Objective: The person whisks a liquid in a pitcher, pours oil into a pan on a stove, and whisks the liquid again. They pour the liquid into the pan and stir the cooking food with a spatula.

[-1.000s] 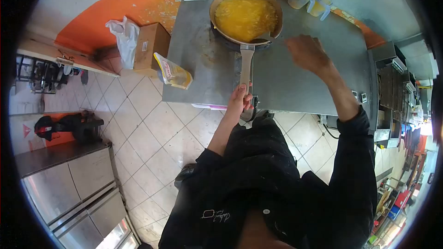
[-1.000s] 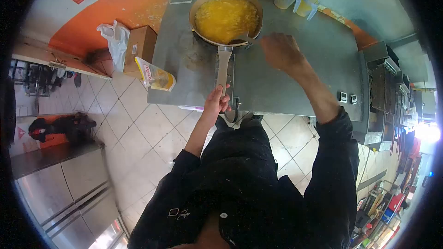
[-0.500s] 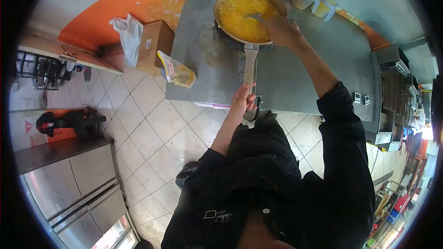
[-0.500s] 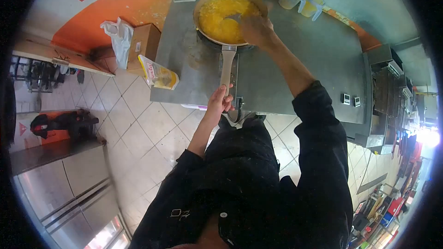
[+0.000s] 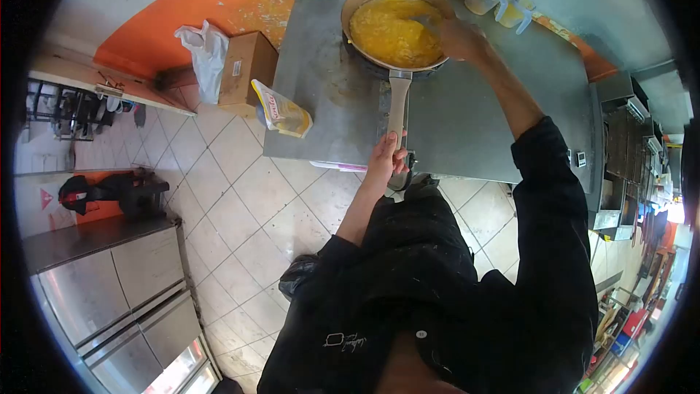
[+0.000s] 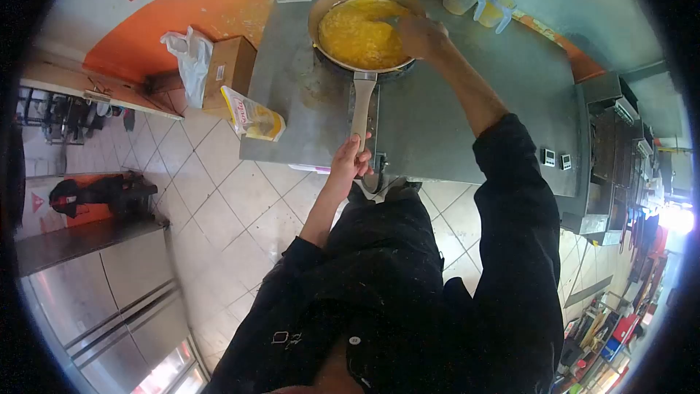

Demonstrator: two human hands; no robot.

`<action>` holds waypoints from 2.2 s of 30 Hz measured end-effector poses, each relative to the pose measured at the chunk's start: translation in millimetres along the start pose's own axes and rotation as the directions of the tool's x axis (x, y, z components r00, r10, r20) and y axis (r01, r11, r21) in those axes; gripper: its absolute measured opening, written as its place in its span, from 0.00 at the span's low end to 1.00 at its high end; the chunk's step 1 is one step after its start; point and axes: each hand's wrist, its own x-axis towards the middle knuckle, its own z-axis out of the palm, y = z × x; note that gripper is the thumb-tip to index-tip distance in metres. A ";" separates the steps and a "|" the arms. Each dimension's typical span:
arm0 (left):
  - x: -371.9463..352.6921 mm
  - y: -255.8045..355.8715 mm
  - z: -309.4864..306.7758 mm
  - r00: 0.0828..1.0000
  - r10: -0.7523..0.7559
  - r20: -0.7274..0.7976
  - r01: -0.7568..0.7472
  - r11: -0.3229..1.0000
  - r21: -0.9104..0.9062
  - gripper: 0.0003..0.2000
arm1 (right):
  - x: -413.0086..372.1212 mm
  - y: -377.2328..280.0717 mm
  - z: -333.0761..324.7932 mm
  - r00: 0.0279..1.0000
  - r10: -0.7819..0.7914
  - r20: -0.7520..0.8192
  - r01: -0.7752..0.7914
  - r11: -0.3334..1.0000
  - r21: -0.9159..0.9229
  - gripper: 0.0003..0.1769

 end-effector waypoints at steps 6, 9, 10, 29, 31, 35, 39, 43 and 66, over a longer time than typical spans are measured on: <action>0.0 -0.1 -2.1 1.000 0.004 0.022 -0.004 1.000 0.000 0.27 | -32.1 37.2 12.3 0.997 0.021 -0.068 -0.016 0.998 0.060 0.09; -0.9 3.4 -0.8 1.000 -0.006 0.019 0.006 1.000 0.014 0.27 | -53.4 34.1 -6.3 0.999 0.039 -0.019 -0.036 0.991 0.126 0.09; -1.3 3.5 -1.1 1.000 -0.003 0.024 0.003 1.000 0.020 0.27 | -61.8 31.7 -14.6 0.996 0.039 0.074 -0.048 0.991 0.124 0.10; 0.6 2.0 -2.8 0.999 -0.003 0.039 0.003 1.000 0.008 0.26 | -79.7 15.1 -31.6 0.985 -0.004 -0.175 -0.033 0.977 -0.213 0.06; -0.4 3.7 -1.6 0.999 -0.009 0.031 0.009 1.000 0.005 0.26 | -57.6 18.0 -23.1 0.989 0.057 -0.137 -0.077 0.986 -0.147 0.07; -1.0 2.8 2.2 1.000 -0.004 -0.013 0.004 1.000 0.007 0.27 | -23.4 20.6 -2.5 0.977 0.068 -0.200 -0.086 0.993 -0.086 0.07; -0.3 1.5 0.9 1.000 -0.002 -0.021 0.002 1.000 -0.011 0.26 | 4.2 14.3 12.0 0.918 0.007 -0.396 -0.026 0.999 -0.043 0.08; -0.3 0.8 -0.5 1.000 -0.017 0.009 0.018 0.999 -0.045 0.25 | 5.4 -6.3 -4.9 0.916 -0.086 -0.392 0.056 0.995 -0.088 0.08; -2.6 4.0 3.6 0.999 -0.011 -0.031 0.012 1.000 0.023 0.27 | -67.1 -27.5 -13.6 0.936 -0.155 -0.317 0.216 0.962 0.168 0.15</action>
